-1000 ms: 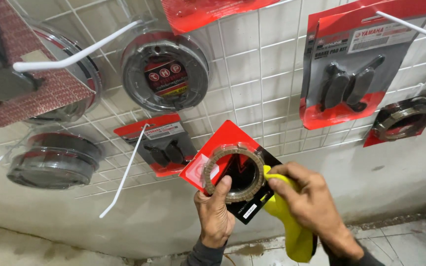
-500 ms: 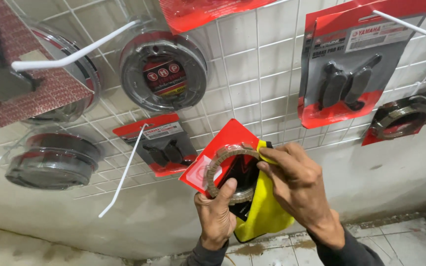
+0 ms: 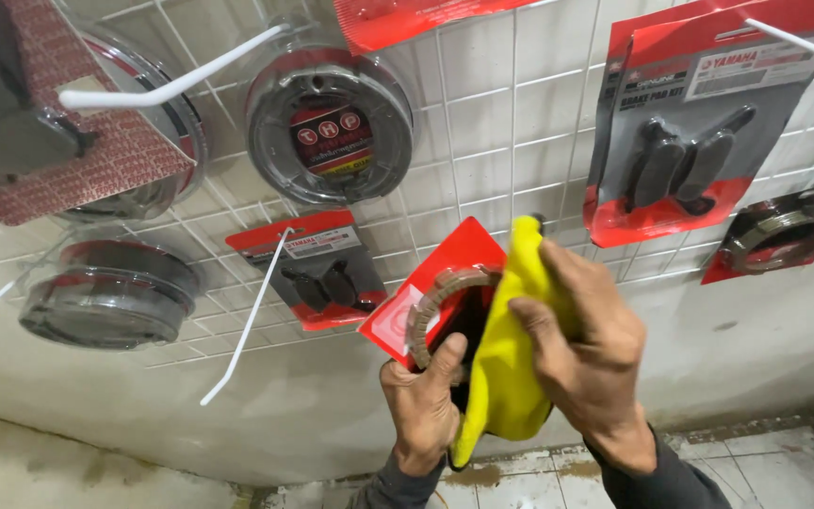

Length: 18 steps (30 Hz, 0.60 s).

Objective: Cleaning dust off packaged motorcycle clutch plates using a cloth.

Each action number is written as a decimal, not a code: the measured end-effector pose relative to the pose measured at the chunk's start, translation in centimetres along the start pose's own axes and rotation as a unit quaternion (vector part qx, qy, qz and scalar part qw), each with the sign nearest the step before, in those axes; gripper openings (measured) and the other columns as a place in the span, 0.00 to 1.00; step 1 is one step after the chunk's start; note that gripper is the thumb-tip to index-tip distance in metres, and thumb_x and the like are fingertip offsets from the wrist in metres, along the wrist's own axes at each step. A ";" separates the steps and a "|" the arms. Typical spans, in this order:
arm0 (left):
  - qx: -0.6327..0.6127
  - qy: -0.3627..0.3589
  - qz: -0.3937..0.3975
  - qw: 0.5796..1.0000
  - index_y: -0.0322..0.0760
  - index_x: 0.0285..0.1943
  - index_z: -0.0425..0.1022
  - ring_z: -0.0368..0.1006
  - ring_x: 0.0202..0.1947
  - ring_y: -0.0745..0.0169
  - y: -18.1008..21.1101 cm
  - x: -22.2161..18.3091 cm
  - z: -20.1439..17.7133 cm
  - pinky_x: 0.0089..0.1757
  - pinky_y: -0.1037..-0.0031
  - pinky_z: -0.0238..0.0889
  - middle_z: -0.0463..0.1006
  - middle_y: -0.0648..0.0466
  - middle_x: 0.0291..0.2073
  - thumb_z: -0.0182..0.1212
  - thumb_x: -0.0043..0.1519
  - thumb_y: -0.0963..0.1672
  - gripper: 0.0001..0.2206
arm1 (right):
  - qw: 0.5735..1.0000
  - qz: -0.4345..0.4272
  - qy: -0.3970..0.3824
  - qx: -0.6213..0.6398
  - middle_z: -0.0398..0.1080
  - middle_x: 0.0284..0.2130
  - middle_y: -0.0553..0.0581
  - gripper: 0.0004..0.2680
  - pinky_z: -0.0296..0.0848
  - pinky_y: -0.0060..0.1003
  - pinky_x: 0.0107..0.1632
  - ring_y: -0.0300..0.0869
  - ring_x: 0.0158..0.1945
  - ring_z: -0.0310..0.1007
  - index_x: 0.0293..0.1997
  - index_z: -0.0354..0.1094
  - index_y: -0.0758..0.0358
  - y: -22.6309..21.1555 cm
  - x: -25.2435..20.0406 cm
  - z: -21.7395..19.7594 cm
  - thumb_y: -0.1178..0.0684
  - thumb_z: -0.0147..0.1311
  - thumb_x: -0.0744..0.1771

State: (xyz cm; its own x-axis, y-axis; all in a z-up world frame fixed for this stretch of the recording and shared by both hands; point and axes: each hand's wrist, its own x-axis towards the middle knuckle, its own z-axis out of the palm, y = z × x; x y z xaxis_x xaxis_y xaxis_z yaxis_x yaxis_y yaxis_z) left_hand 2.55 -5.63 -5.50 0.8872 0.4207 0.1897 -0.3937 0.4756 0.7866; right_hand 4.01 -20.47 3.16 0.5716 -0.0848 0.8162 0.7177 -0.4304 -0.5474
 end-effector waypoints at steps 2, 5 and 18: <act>-0.012 -0.037 0.000 0.999 0.21 0.51 0.80 0.75 0.31 0.65 0.1 -0.3 -0.1 0.33 0.77 0.71 0.83 0.48 0.38 0.68 0.56 0.35 0.14 | 0.991 -0.106 -0.066 -0.043 0.71 0.55 0.65 0.18 0.71 0.43 0.58 0.53 0.54 0.72 0.58 0.68 0.71 0.8 -0.4 0.8 0.64 0.62 0.61; 0.035 -0.085 0.022 0.996 0.22 0.45 0.80 0.73 0.31 0.67 0.9 -0.4 -0.3 0.34 0.77 0.69 0.82 0.51 0.35 0.69 0.57 0.36 0.09 | 0.957 -0.227 -0.149 -0.098 0.71 0.58 0.57 0.18 0.67 0.46 0.65 0.54 0.62 0.67 0.59 0.71 0.61 2.3 0.3 1.1 0.62 0.60 0.62; 0.075 -0.109 -0.085 0.987 0.21 0.36 0.81 0.71 0.24 0.68 1.7 0.2 -1.0 0.28 0.77 0.68 0.81 0.51 0.26 0.70 0.56 0.34 0.04 | 0.999 0.035 -0.040 -0.009 0.75 0.29 0.56 0.09 0.67 0.31 0.29 0.37 0.24 0.66 0.46 0.72 0.72 0.4 1.5 0.5 0.66 0.62 0.63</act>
State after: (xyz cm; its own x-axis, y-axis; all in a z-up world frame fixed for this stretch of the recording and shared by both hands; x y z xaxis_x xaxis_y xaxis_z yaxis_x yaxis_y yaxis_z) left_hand 1.85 -3.97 -4.65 0.9747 0.1599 0.1561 -0.2084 0.3979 0.8935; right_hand 5.35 -20.36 4.13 0.6506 -0.0434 0.7582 0.6679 -0.4424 -0.5985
